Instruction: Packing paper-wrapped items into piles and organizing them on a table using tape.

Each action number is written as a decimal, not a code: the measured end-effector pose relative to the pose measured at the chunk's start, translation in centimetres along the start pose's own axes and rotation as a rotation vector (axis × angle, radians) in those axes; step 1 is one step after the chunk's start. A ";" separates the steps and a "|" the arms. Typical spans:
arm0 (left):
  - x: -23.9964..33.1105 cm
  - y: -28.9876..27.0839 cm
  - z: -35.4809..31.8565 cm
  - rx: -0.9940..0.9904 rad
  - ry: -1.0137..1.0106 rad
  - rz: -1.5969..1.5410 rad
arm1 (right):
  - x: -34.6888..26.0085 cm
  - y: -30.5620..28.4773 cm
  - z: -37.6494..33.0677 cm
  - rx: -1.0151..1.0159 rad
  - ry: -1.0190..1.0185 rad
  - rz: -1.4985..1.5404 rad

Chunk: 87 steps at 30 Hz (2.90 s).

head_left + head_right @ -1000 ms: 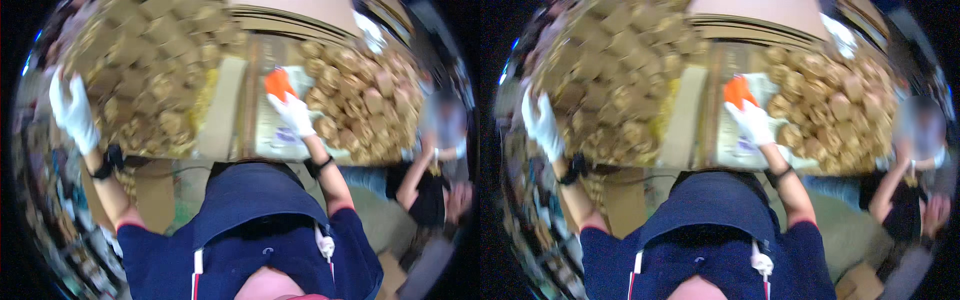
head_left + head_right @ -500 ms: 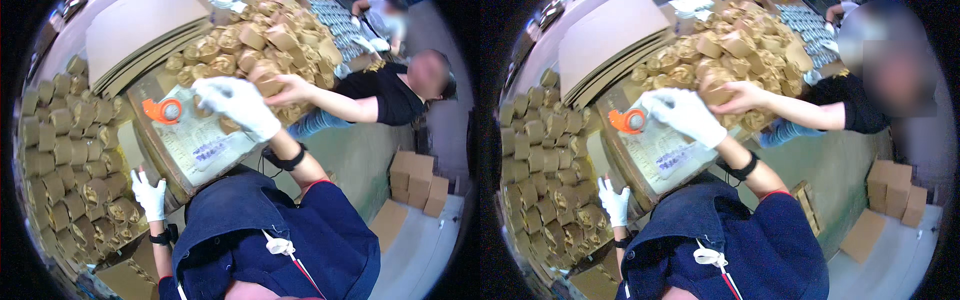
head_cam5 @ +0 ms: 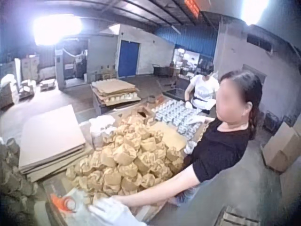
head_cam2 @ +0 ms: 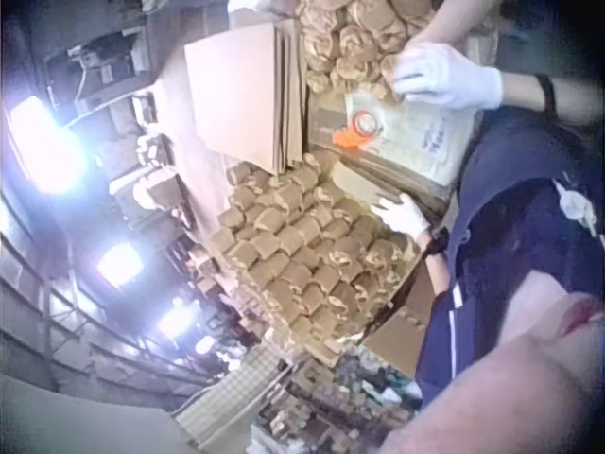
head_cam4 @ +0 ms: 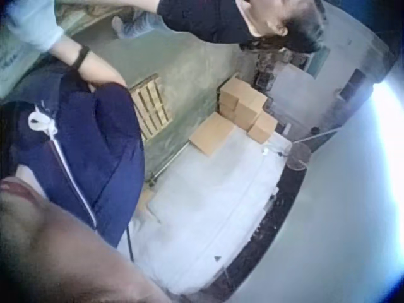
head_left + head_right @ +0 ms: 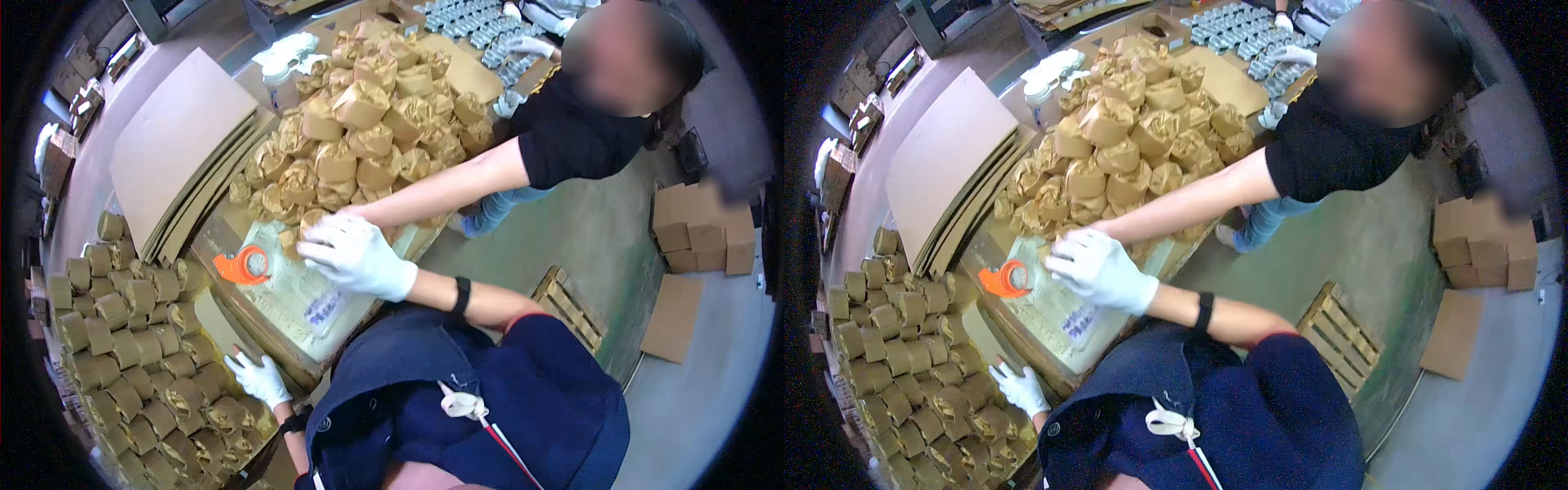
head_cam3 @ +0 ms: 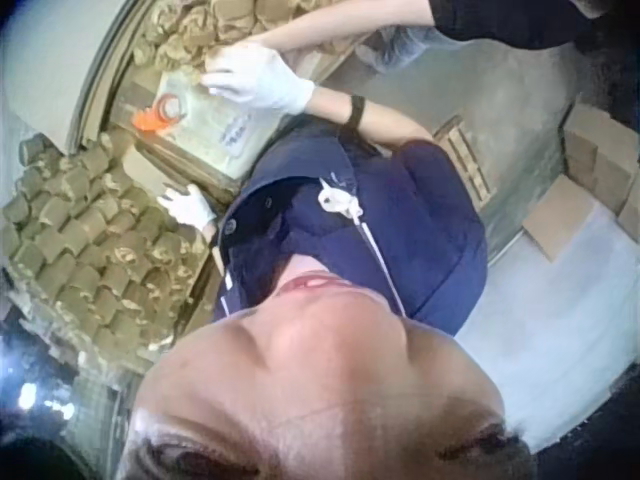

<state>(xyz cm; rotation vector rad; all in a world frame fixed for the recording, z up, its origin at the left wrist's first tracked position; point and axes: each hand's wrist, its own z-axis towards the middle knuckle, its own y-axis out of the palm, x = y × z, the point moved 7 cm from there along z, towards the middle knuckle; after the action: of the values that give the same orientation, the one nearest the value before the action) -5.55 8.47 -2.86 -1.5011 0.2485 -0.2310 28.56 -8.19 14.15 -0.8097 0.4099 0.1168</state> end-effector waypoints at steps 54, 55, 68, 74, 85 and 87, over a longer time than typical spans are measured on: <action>-3.1 3.0 1.9 -0.062 -0.023 0.183 | 6.0 11.8 -7.6 -0.145 0.111 0.319; -2.9 2.6 1.9 -0.081 -0.048 0.155 | 6.0 12.2 -7.8 -0.151 0.106 0.335; -0.4 1.6 0.8 -0.055 -0.092 0.098 | 5.9 8.5 -5.9 -0.061 0.067 0.366; -0.5 1.2 0.7 -0.035 -0.084 0.103 | 9.6 -5.6 4.3 0.231 0.055 0.284; -1.2 2.0 0.7 -0.019 -0.085 0.111 | 16.6 -9.5 11.1 -0.053 0.454 -0.497; -0.9 1.8 0.6 -0.028 -0.076 0.098 | 16.7 -8.5 11.6 -0.188 0.435 -0.541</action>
<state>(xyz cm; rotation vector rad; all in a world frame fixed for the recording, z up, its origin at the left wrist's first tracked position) -6.20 9.44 -4.59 -1.5180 0.2644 -0.0926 49.64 -6.53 20.36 -1.1098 0.5786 -0.5403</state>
